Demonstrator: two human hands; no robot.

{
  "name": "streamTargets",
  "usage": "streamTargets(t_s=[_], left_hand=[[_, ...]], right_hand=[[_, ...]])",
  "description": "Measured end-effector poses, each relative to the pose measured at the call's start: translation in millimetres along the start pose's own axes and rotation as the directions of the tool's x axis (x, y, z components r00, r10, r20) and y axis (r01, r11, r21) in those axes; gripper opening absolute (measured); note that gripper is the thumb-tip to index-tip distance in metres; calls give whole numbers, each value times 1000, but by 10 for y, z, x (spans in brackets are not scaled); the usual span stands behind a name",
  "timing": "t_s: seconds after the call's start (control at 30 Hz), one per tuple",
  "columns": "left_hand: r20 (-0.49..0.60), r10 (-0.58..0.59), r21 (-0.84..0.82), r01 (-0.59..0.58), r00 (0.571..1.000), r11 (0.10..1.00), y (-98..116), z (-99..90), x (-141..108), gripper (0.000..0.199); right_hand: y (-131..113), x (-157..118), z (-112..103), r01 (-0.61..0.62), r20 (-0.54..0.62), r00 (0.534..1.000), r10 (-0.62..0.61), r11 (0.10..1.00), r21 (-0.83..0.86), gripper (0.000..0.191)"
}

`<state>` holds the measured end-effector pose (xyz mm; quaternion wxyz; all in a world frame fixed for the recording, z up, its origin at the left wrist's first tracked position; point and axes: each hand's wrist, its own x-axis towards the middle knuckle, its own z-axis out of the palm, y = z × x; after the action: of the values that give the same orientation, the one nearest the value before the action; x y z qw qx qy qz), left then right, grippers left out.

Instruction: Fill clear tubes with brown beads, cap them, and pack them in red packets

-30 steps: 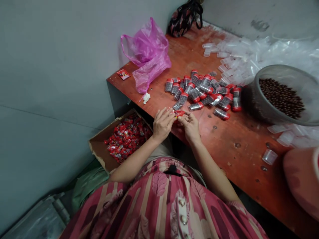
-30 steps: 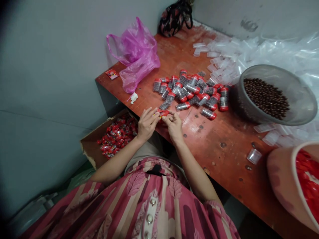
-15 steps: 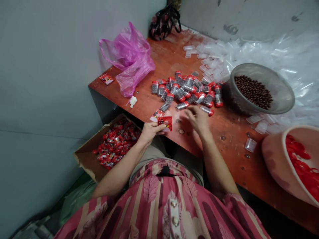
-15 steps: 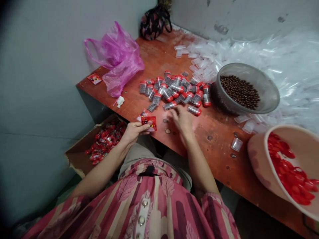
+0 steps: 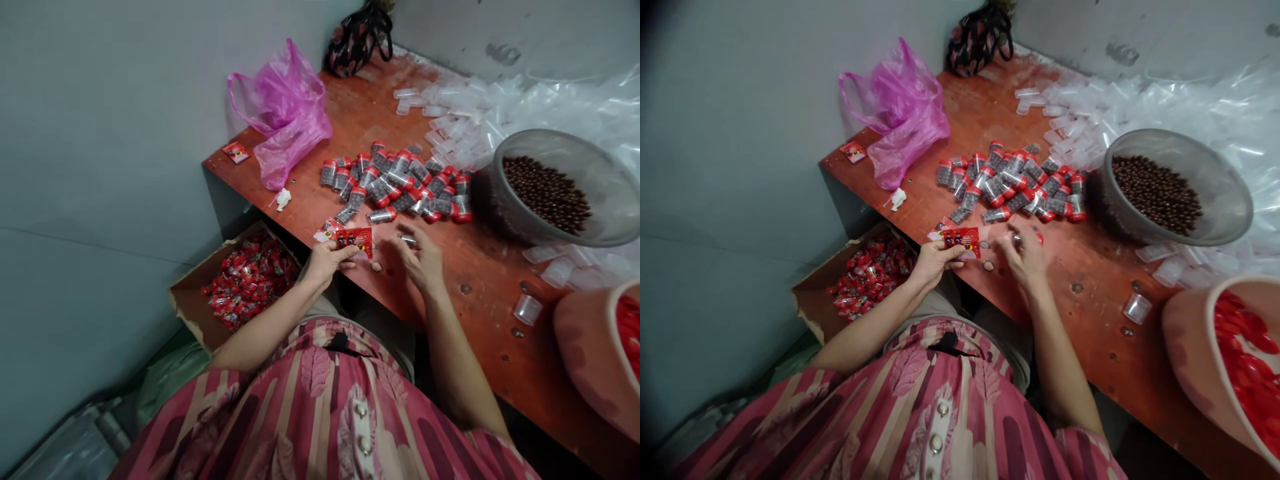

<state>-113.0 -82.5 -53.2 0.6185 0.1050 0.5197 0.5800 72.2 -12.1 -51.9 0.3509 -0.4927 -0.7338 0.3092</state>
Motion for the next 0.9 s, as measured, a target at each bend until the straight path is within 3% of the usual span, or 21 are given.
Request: streamTargets(t_s=[0.07,0.17,0.23,0.3,0.37,0.43,0.5,0.57,0.63,0.7,0.77,0.8,0.87,0.9], left_hand=[[20,13,4,-13,1000,1000,-7,0,-21,38],[-12,48,-49,-49,999,998,26,-118,-79,38],[-60,85,-100,-91,995,991,76,-255,-130,37],[-107,133,-118,-146,985,982,131,-393,-175,36],[-144,172,-106,-188,975,976,173,-494,-197,34],[-163,179,-87,-195,970,977,191,-541,-196,33],[-170,149,-85,-165,974,983,185,-538,-178,31],[-158,97,-99,-114,983,989,164,-496,-154,27],[-138,44,-134,-63,989,989,141,-427,-131,22],[-111,-8,-176,-12,994,984,129,-348,-110,18],[-82,-53,-220,34,995,975,134,-280,-92,15],[-68,-70,-244,51,995,968,143,-255,-84,13],[-50,-86,-298,67,995,952,164,-223,-70,10],[-43,-90,-322,72,995,944,172,-214,-65,9]], right_hand=[[-177,-52,178,-125,127,988,90,946,298,40],[-308,-18,472,-181,151,979,134,913,366,32],[-340,54,645,-150,153,981,115,959,241,28],[-381,127,773,-99,198,975,97,995,3,27],[-440,168,829,-13,246,966,74,970,-243,29],[-491,164,792,53,241,969,47,918,-393,32],[-498,130,660,31,146,988,44,882,-471,36],[-443,105,466,-92,-25,995,94,830,-550,42],[-329,110,266,-238,-181,971,159,751,-616,48],[-177,135,113,-329,-252,944,213,677,-659,48],[-16,146,21,-291,-220,957,190,655,-697,40],[59,136,-8,-211,-158,977,140,675,-707,35],[186,79,-53,45,36,999,-29,755,-654,27],[233,36,-78,166,123,986,-116,796,-582,26]])
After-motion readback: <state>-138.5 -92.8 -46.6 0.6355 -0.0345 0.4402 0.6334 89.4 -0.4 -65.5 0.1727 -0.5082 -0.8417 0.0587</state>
